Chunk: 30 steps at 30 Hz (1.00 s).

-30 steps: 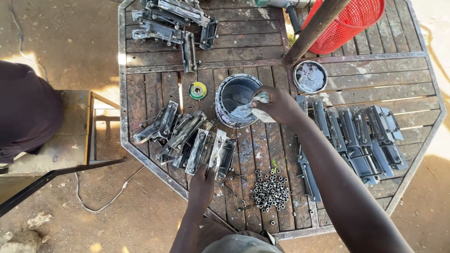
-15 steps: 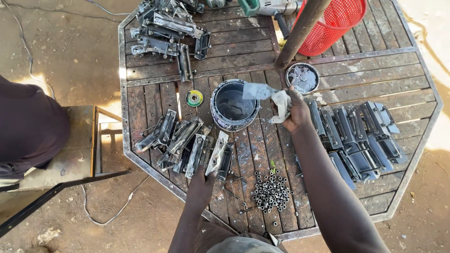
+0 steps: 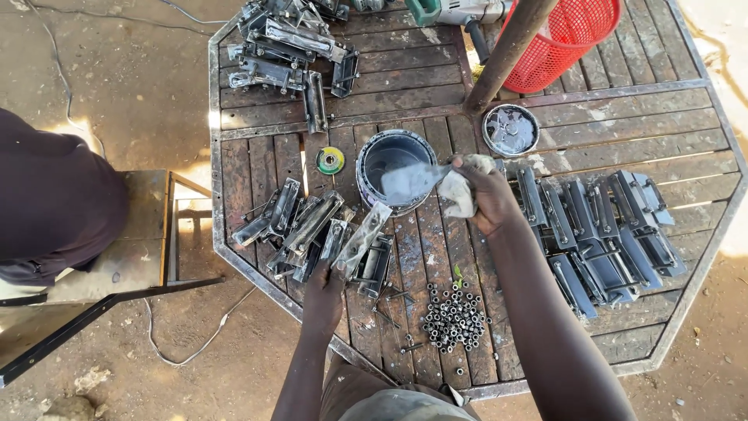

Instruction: Applying white sealant or lubricant to metal frames using a small applicator cloth on a workbench.

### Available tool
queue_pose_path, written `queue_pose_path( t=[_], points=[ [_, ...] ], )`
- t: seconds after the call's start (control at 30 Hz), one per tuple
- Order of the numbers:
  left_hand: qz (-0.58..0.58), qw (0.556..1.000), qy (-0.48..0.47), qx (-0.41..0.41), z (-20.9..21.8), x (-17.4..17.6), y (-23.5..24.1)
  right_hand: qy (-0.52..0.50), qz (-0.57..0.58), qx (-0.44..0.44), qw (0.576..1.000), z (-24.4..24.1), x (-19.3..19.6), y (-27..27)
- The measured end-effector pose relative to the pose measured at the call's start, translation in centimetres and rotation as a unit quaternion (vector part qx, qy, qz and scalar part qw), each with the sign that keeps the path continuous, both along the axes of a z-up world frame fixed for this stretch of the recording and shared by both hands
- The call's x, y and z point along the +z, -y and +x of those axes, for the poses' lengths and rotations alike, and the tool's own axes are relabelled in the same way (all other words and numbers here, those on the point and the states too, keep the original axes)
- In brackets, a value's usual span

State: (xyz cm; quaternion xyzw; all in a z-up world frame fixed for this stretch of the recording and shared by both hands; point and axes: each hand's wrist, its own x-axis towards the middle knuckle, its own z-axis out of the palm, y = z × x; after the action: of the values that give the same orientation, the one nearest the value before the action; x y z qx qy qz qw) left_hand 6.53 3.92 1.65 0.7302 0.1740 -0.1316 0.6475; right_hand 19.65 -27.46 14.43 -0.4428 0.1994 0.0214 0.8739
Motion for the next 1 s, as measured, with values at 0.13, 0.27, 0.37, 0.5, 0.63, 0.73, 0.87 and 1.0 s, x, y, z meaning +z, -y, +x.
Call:
queue_pose_path(
  t=[0.13, 0.27, 0.37, 0.5, 0.63, 0.73, 0.87, 1.0],
  points=[
    [-0.051, 0.997, 0.051, 0.018, 1.5, -2.0, -0.1, -0.012, -0.028, 0.088, 0.996, -1.2, 1.7, -2.9],
    [-0.080, 0.995, 0.064, 0.004, 2.6, 0.4, 0.1, -0.004, -0.142, 0.118, 0.983, -0.5, 1.2, -3.2],
    [-0.067, 0.996, 0.060, -0.015, 2.5, 0.1, -0.2, -0.008, -0.239, 0.087, 0.967, 0.5, 1.6, -0.9],
    [-0.060, 0.996, 0.062, -0.025, 2.3, 1.4, 0.4, 0.028, -0.233, 0.034, 0.971, 0.6, 3.0, -0.2],
    [-0.118, 0.991, 0.064, -0.021, 2.2, 4.5, 2.8, -0.017, -0.221, 0.097, 0.970, -1.8, 4.3, -3.7],
    [-0.127, 0.988, 0.086, -0.011, 2.7, 7.3, 4.4, -0.009, -0.207, 0.171, 0.963, -1.9, 2.1, -4.1],
    [-0.101, 0.990, 0.095, -0.026, 2.1, 10.0, 3.7, -0.007, -0.259, 0.121, 0.958, -1.3, 3.0, -2.3],
    [-0.102, 0.990, 0.096, -0.027, 2.1, 7.8, 3.1, 0.006, -0.315, 0.014, 0.949, -0.1, 1.4, 2.4]
  ],
)
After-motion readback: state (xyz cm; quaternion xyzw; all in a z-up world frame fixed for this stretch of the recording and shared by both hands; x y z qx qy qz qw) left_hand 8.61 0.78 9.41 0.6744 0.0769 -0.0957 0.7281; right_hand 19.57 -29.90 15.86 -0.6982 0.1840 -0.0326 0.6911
